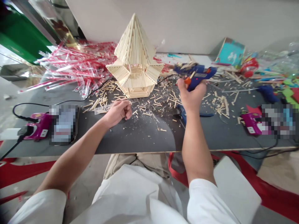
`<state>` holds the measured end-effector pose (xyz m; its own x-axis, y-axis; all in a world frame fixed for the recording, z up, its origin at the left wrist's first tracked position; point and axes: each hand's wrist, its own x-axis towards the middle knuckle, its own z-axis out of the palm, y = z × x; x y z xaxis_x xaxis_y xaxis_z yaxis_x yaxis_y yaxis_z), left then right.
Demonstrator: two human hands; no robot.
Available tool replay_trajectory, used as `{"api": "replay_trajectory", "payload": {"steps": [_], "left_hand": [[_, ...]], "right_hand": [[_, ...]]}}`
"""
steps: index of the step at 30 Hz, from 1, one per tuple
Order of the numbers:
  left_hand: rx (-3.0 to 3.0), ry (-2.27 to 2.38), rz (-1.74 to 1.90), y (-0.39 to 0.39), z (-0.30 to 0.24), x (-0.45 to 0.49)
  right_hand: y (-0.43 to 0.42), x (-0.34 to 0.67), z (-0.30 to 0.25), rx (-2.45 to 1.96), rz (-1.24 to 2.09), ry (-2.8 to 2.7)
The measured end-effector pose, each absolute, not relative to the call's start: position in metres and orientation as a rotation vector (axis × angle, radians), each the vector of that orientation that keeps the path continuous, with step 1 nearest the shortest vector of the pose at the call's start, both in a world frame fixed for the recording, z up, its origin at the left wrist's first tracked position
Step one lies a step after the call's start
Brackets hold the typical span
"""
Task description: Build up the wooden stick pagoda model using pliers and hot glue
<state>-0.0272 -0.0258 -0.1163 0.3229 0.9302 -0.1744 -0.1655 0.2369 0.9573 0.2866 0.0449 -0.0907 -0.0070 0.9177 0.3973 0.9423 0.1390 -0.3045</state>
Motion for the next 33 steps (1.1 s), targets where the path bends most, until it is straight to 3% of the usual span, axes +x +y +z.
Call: {"api": "replay_trajectory", "payload": {"steps": [5,12,25,33], "left_hand": [[1.154,0.834,0.653,-0.029,-0.115,-0.025],[1.128,0.862,0.616,-0.026,-0.116,-0.026],[1.203,0.833,0.574,-0.027,-0.113,-0.029],[0.922,0.657,0.655,-0.028,-0.111,-0.031]], "right_hand": [[0.022,0.25,-0.086,-1.819,-0.093,-1.949],[0.013,0.216,-0.101,-1.427,-0.032,-2.304],[0.032,0.211,-0.129,-1.514,-0.276,-2.118],[0.035,0.23,-0.123,-1.372,-0.19,-1.956]]}}
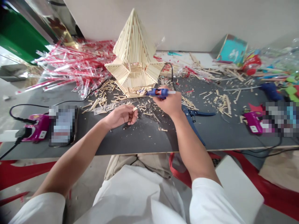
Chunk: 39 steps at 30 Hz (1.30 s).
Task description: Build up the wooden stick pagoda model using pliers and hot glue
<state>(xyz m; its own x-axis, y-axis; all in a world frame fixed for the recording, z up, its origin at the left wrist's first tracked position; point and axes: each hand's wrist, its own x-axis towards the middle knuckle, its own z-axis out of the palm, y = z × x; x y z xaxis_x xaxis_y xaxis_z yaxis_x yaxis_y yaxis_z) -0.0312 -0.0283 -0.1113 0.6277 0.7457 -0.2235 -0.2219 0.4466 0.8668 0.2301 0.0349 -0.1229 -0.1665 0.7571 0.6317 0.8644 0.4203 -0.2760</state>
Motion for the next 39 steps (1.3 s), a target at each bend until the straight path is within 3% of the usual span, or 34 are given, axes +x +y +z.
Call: {"api": "replay_trajectory", "payload": {"steps": [8,20,28,39], "left_hand": [[0.849,0.841,0.758,-0.027,-0.116,-0.025],[0.697,0.747,0.733,-0.027,-0.103,-0.033],[1.356,1.425,1.159,0.004,-0.106,-0.066],[1.254,1.324,0.79,0.057,-0.083,-0.071]], "right_hand": [[0.051,0.264,-0.114,-1.614,-0.291,-1.696],[0.053,0.265,-0.112,-1.651,-0.12,-1.651],[0.055,0.267,-0.11,-1.698,-0.063,-1.588],[0.055,0.263,-0.111,-1.641,-0.059,-1.611]]}}
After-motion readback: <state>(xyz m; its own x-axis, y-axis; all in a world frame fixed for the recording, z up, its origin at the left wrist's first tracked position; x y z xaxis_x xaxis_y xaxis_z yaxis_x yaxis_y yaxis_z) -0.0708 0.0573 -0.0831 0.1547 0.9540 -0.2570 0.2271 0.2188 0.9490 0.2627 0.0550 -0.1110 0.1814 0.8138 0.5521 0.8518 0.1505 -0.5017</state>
